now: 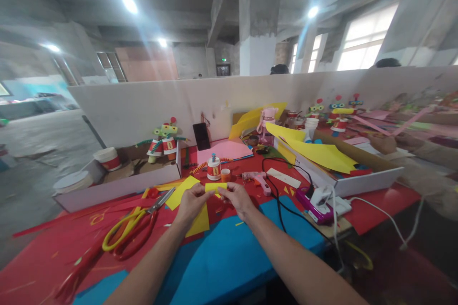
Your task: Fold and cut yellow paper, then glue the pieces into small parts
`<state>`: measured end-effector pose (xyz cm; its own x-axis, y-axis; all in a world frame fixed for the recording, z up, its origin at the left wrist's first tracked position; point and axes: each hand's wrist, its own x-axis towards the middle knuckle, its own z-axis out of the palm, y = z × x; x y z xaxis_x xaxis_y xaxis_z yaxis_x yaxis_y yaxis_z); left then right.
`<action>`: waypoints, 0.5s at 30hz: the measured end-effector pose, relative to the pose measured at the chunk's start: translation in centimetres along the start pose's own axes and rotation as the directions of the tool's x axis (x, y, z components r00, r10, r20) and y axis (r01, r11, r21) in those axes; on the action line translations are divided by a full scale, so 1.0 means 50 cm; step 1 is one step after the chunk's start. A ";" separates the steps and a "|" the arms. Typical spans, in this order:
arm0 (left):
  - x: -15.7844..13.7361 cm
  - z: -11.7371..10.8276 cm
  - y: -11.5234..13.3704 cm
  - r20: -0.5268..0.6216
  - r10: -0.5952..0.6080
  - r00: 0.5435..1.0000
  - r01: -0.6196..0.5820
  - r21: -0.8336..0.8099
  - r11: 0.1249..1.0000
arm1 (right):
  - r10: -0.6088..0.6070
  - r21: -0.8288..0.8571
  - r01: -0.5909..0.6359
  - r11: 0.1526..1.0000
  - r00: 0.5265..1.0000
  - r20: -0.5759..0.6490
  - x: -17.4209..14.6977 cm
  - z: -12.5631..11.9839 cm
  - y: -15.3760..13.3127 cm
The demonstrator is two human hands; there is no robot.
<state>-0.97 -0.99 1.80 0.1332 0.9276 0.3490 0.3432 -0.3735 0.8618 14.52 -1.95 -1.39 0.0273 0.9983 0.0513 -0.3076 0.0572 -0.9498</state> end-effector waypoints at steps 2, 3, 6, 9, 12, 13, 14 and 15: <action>0.002 0.003 -0.006 -0.014 0.027 1.000 -0.027 0.014 1.000 | -0.016 -0.029 0.016 0.999 1.000 0.005 0.002 -0.001 0.002; 0.003 0.005 -0.009 -0.015 0.031 0.999 -0.030 0.012 0.999 | -0.024 -0.047 0.024 0.999 1.000 -0.001 0.004 -0.002 0.003; 0.005 0.009 -0.017 -0.014 0.020 1.000 -0.020 0.004 1.000 | -0.037 -0.090 0.036 0.995 0.999 -0.012 0.009 -0.006 0.008; 0.007 0.010 -0.021 -0.011 -0.013 1.000 0.013 -0.016 1.000 | -0.030 -0.116 0.030 0.993 1.000 0.000 0.013 -0.007 0.011; 0.007 0.005 -0.023 -0.001 -0.063 0.998 0.063 -0.053 0.997 | -0.010 -0.093 0.012 0.996 1.000 0.021 0.014 -0.005 0.013; 0.006 0.004 -0.024 0.003 -0.081 0.997 0.081 -0.066 0.995 | 0.000 -0.067 0.002 0.998 1.000 0.021 0.014 -0.004 0.013; 0.006 0.002 -0.024 0.004 -0.097 0.995 0.097 -0.076 0.992 | 0.009 -0.033 -0.008 0.999 1.000 0.013 0.013 -0.003 0.012; 0.005 0.001 -0.024 0.000 -0.107 0.994 0.107 -0.081 0.991 | 0.017 0.003 -0.017 1.000 1.000 0.002 0.012 -0.002 0.011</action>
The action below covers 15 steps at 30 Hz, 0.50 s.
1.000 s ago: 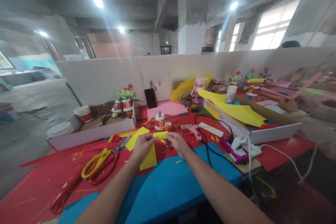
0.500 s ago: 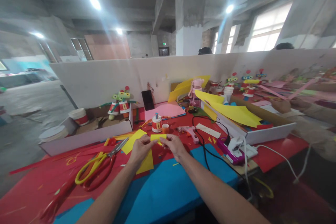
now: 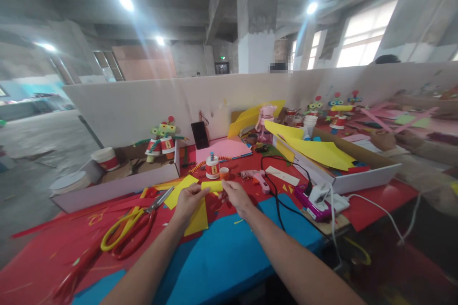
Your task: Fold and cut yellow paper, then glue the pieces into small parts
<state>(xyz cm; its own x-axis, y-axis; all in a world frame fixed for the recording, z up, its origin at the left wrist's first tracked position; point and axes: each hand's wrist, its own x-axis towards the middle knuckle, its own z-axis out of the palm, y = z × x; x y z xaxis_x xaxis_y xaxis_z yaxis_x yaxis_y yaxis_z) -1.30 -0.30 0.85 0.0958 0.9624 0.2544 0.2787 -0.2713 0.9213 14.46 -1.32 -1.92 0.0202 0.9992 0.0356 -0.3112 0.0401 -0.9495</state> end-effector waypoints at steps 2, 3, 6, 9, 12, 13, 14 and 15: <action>-0.002 0.001 0.001 -0.021 -0.002 1.000 0.002 0.000 1.000 | 0.011 0.040 -0.011 0.999 1.000 -0.015 -0.004 0.002 -0.004; -0.003 0.002 0.002 -0.029 0.003 1.000 -0.003 0.003 1.000 | 0.010 0.031 -0.009 0.999 1.000 -0.014 -0.007 0.002 -0.006; -0.005 0.010 0.002 0.000 0.030 1.000 -0.030 0.018 0.999 | -0.019 -0.062 0.018 0.998 1.000 -0.015 -0.014 0.003 -0.012; -0.004 0.014 0.000 0.069 0.079 0.994 -0.084 0.078 0.993 | -0.040 -0.093 0.035 0.995 0.998 -0.048 -0.015 0.003 -0.014; -0.002 0.013 -0.003 0.083 0.117 0.990 -0.128 0.130 0.983 | -0.045 -0.080 0.041 0.996 0.997 -0.056 -0.011 0.001 -0.013; -0.002 0.012 -0.003 0.083 0.121 0.989 -0.131 0.134 0.982 | -0.046 -0.074 0.042 0.996 0.998 -0.053 -0.010 0.000 -0.013; -0.001 0.011 -0.004 0.083 0.120 0.989 -0.130 0.133 0.982 | -0.043 -0.068 0.040 0.997 0.998 -0.048 -0.008 -0.001 -0.012; -0.001 0.010 -0.004 0.083 0.115 0.990 -0.125 0.131 0.983 | -0.040 -0.065 0.037 0.997 0.998 -0.043 -0.007 -0.003 -0.011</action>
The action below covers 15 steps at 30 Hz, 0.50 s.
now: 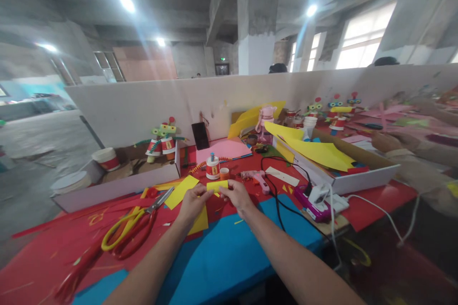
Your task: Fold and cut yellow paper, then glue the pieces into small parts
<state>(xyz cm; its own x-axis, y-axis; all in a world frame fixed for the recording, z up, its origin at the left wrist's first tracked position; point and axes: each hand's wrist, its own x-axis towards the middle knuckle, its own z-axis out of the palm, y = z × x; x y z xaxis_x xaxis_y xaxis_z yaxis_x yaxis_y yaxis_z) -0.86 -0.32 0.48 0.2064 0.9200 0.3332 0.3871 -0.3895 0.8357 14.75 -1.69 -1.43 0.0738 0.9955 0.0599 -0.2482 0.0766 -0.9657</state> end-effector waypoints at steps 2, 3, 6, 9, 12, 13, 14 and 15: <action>0.000 -0.001 -0.001 0.004 -0.015 1.000 0.015 -0.009 1.000 | 0.006 0.001 -0.006 1.000 1.000 0.008 0.002 -0.002 0.001; 0.000 -0.001 -0.001 0.002 -0.024 1.000 0.024 -0.013 1.000 | 0.009 0.001 -0.009 1.000 1.000 0.012 0.003 -0.003 0.001; 0.001 -0.001 -0.003 -0.015 -0.048 0.999 0.047 -0.033 0.998 | 0.023 0.014 -0.023 1.000 0.999 0.042 0.002 -0.004 0.002; 0.001 -0.003 -0.006 -0.029 -0.072 0.997 0.070 -0.065 0.995 | 0.069 0.064 -0.075 0.995 0.993 0.095 0.000 -0.004 0.003; 0.001 -0.004 -0.007 -0.031 -0.082 0.996 0.080 -0.061 0.995 | 0.094 0.087 -0.102 0.991 0.991 0.097 -0.002 -0.001 0.004; 0.001 -0.005 -0.006 -0.030 -0.073 0.997 0.072 -0.047 0.996 | 0.090 0.082 -0.096 0.992 0.992 0.083 -0.003 -0.001 0.005; 0.001 -0.005 -0.005 -0.029 -0.060 0.998 0.059 -0.032 0.998 | 0.084 0.076 -0.089 0.993 0.994 0.069 -0.003 0.000 0.005; 0.001 -0.004 -0.003 -0.027 -0.043 0.999 0.042 -0.018 0.999 | 0.078 0.071 -0.081 0.994 0.996 0.054 -0.003 0.001 0.005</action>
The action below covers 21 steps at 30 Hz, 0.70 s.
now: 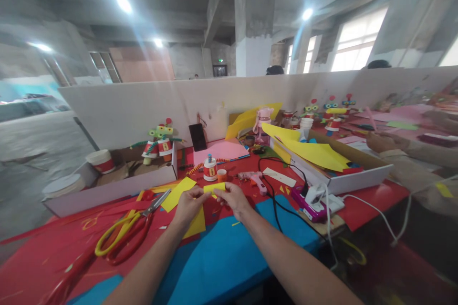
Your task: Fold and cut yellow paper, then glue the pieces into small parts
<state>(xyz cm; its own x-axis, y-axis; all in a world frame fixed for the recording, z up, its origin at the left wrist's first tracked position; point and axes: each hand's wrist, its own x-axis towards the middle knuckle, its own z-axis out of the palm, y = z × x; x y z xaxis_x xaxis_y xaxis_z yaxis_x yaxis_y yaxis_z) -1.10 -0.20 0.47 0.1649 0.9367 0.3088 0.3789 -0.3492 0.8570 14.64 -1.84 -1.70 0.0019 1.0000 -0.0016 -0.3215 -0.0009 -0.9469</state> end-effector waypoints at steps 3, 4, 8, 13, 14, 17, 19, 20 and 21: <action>-0.001 0.001 0.008 0.012 0.037 0.999 -0.037 0.019 0.999 | -0.015 -0.010 0.014 1.000 1.000 -0.022 0.000 0.001 0.001; -0.001 0.001 0.010 0.014 0.039 0.999 -0.039 0.020 0.999 | -0.015 -0.018 0.014 1.000 1.000 -0.017 0.001 0.002 0.001; -0.005 0.002 0.017 0.007 0.015 1.000 -0.015 -0.013 1.000 | -0.014 -0.045 0.014 0.999 1.000 0.009 0.001 0.004 0.001; -0.004 0.003 0.014 -0.008 -0.016 1.000 0.016 -0.071 0.997 | -0.038 -0.064 0.039 0.997 0.999 0.010 0.003 0.003 0.001; -0.003 0.002 0.012 -0.011 -0.017 1.000 0.017 -0.081 0.997 | -0.036 -0.071 0.037 0.997 0.999 0.011 0.005 0.002 0.002; 0.000 0.000 0.009 0.005 -0.032 0.999 0.032 -0.110 0.993 | -0.038 -0.095 0.040 0.995 0.999 0.017 0.009 -0.001 0.004; 0.001 -0.002 0.008 0.032 -0.053 0.998 0.056 -0.130 0.990 | -0.045 -0.105 0.047 0.993 0.999 0.021 0.011 -0.003 0.005; 0.001 -0.004 0.007 0.048 -0.064 0.997 0.070 -0.139 0.988 | -0.042 -0.100 0.044 0.994 0.999 0.022 0.011 -0.003 0.006; 0.001 -0.005 0.008 0.060 -0.072 0.996 0.080 -0.146 0.986 | -0.032 -0.087 0.034 0.996 0.999 0.022 0.011 -0.003 0.005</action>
<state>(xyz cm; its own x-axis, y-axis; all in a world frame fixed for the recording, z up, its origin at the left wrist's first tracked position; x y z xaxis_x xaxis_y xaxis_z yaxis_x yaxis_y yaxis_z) -1.17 -0.29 0.91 0.1915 0.9562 0.2215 0.2542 -0.2663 0.9298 14.69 -1.31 -2.00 -0.0086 0.9993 0.0354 -0.2375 0.0324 -0.9709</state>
